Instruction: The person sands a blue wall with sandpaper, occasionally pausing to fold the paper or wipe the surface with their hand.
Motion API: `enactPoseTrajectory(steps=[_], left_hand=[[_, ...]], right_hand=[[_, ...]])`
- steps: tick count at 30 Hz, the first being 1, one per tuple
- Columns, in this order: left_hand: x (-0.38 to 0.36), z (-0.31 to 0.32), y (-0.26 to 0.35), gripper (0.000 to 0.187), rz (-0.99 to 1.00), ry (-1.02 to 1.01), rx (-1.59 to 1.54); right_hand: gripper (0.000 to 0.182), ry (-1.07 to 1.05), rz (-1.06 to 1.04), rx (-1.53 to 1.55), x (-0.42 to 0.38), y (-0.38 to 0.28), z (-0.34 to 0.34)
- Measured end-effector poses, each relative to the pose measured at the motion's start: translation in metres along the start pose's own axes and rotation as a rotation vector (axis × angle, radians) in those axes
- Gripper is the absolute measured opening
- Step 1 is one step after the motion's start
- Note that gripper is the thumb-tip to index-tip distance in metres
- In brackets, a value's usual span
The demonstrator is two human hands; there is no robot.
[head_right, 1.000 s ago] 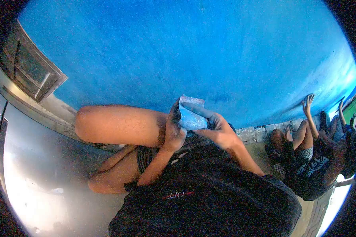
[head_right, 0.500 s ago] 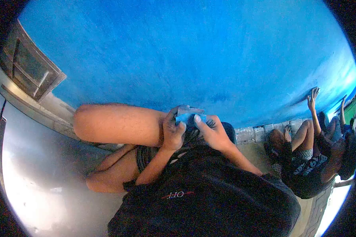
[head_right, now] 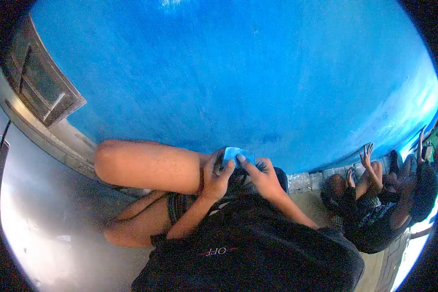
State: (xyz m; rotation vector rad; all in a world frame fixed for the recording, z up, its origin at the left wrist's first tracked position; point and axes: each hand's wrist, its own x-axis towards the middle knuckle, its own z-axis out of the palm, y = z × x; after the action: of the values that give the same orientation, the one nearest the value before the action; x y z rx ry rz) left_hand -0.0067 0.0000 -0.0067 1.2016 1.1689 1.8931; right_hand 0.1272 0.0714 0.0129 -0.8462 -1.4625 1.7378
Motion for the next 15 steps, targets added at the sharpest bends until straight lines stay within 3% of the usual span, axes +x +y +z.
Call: enactPoseTrajectory(steps=[1,4,8,11,13,15], left_hand=[[0.000,0.000,0.002,0.040,-0.047,-0.004,0.041],[0.003,0.002,0.004,0.038,-0.033,0.003,0.099],[0.007,0.005,0.007,0.038,0.073,-0.014,0.113],[0.007,0.004,0.006,0.036,0.034,-0.024,0.082],[0.006,0.004,0.010,0.036,-0.025,0.005,0.027],[0.008,0.004,0.008,0.036,0.008,-0.002,0.051]], right_hand=[[0.032,-0.083,-0.017,0.007,0.002,0.003,-0.003],[0.029,-0.042,0.002,-0.126,0.001,0.002,-0.005],[0.024,-0.096,-0.004,-0.058,0.003,0.006,-0.006],[0.026,-0.117,-0.092,-0.016,0.005,0.005,-0.004],[0.036,-0.268,-0.308,-0.109,0.003,-0.011,0.002],[0.038,-0.299,-0.280,-0.116,0.006,-0.006,-0.002]])
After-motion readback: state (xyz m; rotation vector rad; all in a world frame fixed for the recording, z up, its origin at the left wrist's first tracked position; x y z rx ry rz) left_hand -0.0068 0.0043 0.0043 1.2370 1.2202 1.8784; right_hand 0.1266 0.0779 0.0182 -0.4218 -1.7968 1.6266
